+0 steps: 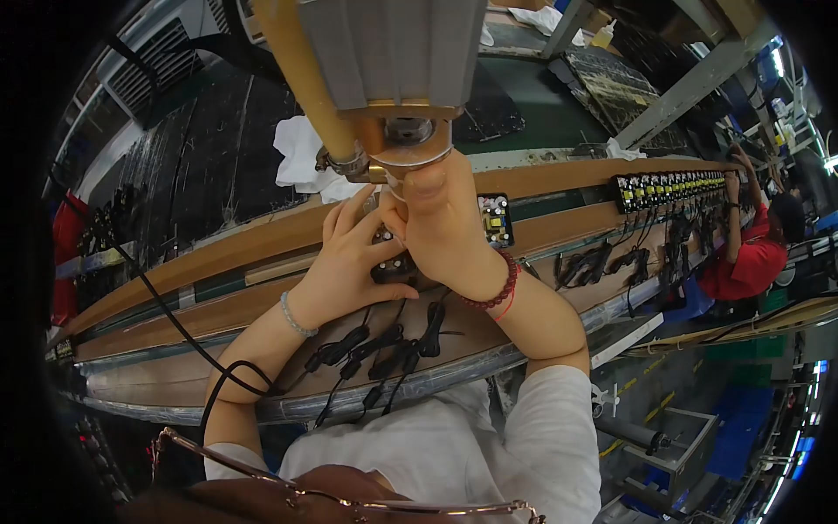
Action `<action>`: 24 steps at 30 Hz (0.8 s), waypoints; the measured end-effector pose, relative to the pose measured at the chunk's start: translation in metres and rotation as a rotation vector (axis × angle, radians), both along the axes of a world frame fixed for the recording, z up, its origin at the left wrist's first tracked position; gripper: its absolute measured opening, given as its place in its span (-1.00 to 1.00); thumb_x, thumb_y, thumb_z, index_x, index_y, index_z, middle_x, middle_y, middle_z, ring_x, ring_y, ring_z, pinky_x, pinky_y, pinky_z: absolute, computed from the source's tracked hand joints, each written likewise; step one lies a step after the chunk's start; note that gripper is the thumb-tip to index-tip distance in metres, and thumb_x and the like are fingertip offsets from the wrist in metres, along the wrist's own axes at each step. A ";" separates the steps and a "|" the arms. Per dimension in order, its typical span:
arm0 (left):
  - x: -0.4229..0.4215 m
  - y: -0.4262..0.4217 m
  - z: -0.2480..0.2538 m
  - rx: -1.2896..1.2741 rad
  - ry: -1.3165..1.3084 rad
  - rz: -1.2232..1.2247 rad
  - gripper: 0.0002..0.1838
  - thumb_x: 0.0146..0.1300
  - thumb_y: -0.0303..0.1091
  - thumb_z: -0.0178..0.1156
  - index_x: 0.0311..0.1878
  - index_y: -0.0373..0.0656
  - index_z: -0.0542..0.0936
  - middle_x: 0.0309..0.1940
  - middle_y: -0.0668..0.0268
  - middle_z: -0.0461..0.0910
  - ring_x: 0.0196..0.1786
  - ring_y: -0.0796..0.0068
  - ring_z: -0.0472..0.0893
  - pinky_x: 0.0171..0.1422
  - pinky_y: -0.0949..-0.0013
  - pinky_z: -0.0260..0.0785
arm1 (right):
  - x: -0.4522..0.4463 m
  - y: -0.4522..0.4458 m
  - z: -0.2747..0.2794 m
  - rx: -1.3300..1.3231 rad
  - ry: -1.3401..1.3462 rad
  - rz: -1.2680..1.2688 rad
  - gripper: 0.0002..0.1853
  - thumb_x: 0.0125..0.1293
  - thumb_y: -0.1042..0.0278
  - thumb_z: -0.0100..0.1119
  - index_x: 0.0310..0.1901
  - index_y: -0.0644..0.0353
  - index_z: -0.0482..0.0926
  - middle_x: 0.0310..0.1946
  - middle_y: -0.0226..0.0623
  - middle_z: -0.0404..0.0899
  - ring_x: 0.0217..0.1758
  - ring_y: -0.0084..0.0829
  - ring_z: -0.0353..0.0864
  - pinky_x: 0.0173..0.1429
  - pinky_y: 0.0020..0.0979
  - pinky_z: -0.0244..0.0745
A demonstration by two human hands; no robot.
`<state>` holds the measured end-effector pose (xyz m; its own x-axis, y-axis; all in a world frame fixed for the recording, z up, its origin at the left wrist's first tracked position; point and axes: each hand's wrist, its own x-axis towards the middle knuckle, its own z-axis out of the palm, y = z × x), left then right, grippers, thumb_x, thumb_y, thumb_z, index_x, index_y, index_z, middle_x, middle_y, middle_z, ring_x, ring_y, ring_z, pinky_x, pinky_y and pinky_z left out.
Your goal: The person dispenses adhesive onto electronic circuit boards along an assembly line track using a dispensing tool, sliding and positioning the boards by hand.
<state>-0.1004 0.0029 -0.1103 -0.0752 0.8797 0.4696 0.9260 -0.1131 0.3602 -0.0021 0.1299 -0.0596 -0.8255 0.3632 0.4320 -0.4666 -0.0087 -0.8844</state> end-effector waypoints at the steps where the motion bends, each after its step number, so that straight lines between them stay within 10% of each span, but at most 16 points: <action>1: -0.001 -0.001 0.001 0.009 0.004 0.003 -0.46 -0.17 0.00 0.40 -0.06 0.03 0.62 0.21 0.17 0.32 0.35 0.00 0.12 0.34 -0.03 -0.05 | -0.002 0.000 0.005 -0.041 0.027 -0.003 -0.46 0.35 -0.20 -0.19 -0.13 0.26 0.28 -0.53 -0.38 0.35 -0.65 -0.70 0.25 -0.61 -0.66 0.11; 4: 0.004 -0.009 0.000 0.247 0.120 -0.015 -0.49 -0.08 -0.05 0.34 -0.07 -0.12 0.59 0.01 0.27 0.49 -0.12 0.29 0.43 -0.04 0.28 0.25 | -0.005 0.004 0.032 0.102 -0.176 -0.177 0.12 -0.14 -0.76 -0.56 -0.13 0.36 0.37 -0.84 -0.47 0.19 -0.82 -0.64 0.11 -0.71 -0.59 0.07; 6: 0.017 -0.011 -0.011 0.351 0.160 -0.121 -0.50 -0.02 -0.06 0.27 -0.02 -0.15 0.56 -0.07 0.30 0.54 -0.48 0.45 0.37 -0.41 0.46 0.28 | -0.009 0.006 0.041 0.123 -0.171 -0.202 0.10 -0.16 -0.78 -0.56 -0.27 0.36 0.40 -0.85 -0.49 0.18 -0.83 -0.64 0.10 -0.71 -0.58 0.08; 15: 0.023 -0.003 -0.010 0.001 0.197 -0.091 -0.35 0.05 0.08 0.18 0.11 -0.18 0.48 0.19 0.11 0.39 -0.56 0.42 0.47 -0.41 0.43 0.37 | -0.030 0.019 0.008 0.017 -0.105 -0.260 0.05 -0.17 -0.79 -0.57 -0.33 0.27 0.37 -0.83 -0.51 0.17 -0.81 -0.62 0.12 -0.68 -0.57 0.10; 18: 0.022 -0.002 -0.013 0.020 0.201 -0.094 -0.37 0.07 0.08 0.17 0.10 -0.20 0.48 0.19 0.10 0.40 -0.58 0.41 0.48 -0.43 0.43 0.37 | -0.030 0.017 0.001 -0.072 0.041 -0.195 -0.16 0.16 -0.55 -0.42 -0.26 0.29 0.34 -0.79 -0.49 0.19 -0.78 -0.66 0.15 -0.67 -0.61 0.07; 20: 0.022 -0.002 -0.013 0.016 0.188 -0.097 -0.37 0.06 0.06 0.17 0.09 -0.23 0.48 0.18 0.07 0.40 -0.59 0.41 0.46 -0.44 0.42 0.37 | -0.027 0.013 0.008 -0.015 -0.124 -0.260 0.01 -0.18 -0.79 -0.56 -0.37 0.20 0.34 -0.81 -0.48 0.19 -0.78 -0.60 0.15 -0.66 -0.54 0.11; 24: 0.021 -0.002 -0.014 0.030 0.169 -0.108 -0.37 0.05 0.04 0.18 0.07 -0.27 0.49 0.17 0.04 0.41 -0.61 0.42 0.44 -0.45 0.41 0.37 | -0.026 0.010 0.009 -0.025 -0.114 -0.250 0.02 -0.20 -0.80 -0.56 -0.35 0.21 0.35 -0.81 -0.48 0.19 -0.78 -0.60 0.14 -0.66 -0.54 0.11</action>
<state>-0.0790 0.0010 -0.1242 0.1010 0.8640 0.4933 0.9548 -0.2235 0.1960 -0.0279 0.1398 -0.0508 -0.7517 0.5710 0.3299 -0.3549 0.0712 -0.9322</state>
